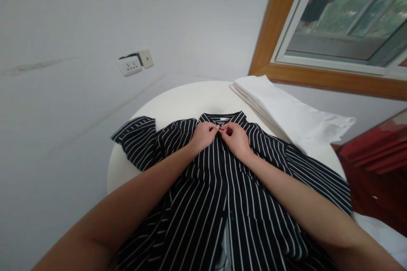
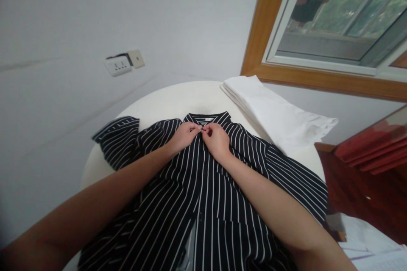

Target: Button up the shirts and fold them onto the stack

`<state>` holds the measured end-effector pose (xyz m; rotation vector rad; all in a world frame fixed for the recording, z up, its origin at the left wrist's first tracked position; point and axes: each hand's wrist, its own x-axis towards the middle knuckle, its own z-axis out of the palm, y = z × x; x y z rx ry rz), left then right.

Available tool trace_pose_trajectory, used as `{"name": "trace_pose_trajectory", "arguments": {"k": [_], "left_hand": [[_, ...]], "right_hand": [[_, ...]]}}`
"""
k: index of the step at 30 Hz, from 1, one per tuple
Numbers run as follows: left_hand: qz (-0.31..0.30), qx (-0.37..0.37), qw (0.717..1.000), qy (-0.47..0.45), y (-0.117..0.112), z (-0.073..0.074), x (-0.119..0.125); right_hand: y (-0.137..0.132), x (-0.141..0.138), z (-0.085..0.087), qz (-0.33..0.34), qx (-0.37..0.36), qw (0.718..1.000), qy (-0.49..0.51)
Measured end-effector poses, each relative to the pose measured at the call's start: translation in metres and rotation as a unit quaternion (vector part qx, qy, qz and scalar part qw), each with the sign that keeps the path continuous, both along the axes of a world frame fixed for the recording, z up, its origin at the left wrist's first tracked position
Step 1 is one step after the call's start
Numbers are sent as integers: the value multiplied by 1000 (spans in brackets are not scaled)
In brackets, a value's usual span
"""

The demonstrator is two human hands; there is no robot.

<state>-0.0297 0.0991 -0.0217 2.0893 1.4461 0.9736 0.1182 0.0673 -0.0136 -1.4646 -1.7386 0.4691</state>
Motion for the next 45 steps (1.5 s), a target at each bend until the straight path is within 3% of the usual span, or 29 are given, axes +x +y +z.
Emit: {"name": "trace_pose_trajectory", "arguments": {"k": [10,15,17,21,25,29,33,39,45], "left_hand": [[11,-4,998,63,-1,3,1],[-3,10,997,70,0,3,0],[-8,14,998,63,1,2,0],[-12,18,998,57,3,1,1],[-17,12,998,52,3,0,1],[-20,6,997,74,3,-1,1],[-1,23,991,133,-5,1,3],[28,136,956,256,-24,14,8],[42,142,958,244,-16,18,-7]], "right_hand": [[11,7,-3,69,-12,998,-6],[22,20,-5,199,-115,967,109],[24,23,-1,212,-139,961,110],[20,20,8,159,-42,982,-93],[12,11,12,106,32,955,-276],[9,10,11,101,44,937,-332],[16,15,4,117,51,953,-276],[29,19,-3,111,-25,990,-78],[26,23,9,135,-60,986,-75]]}}
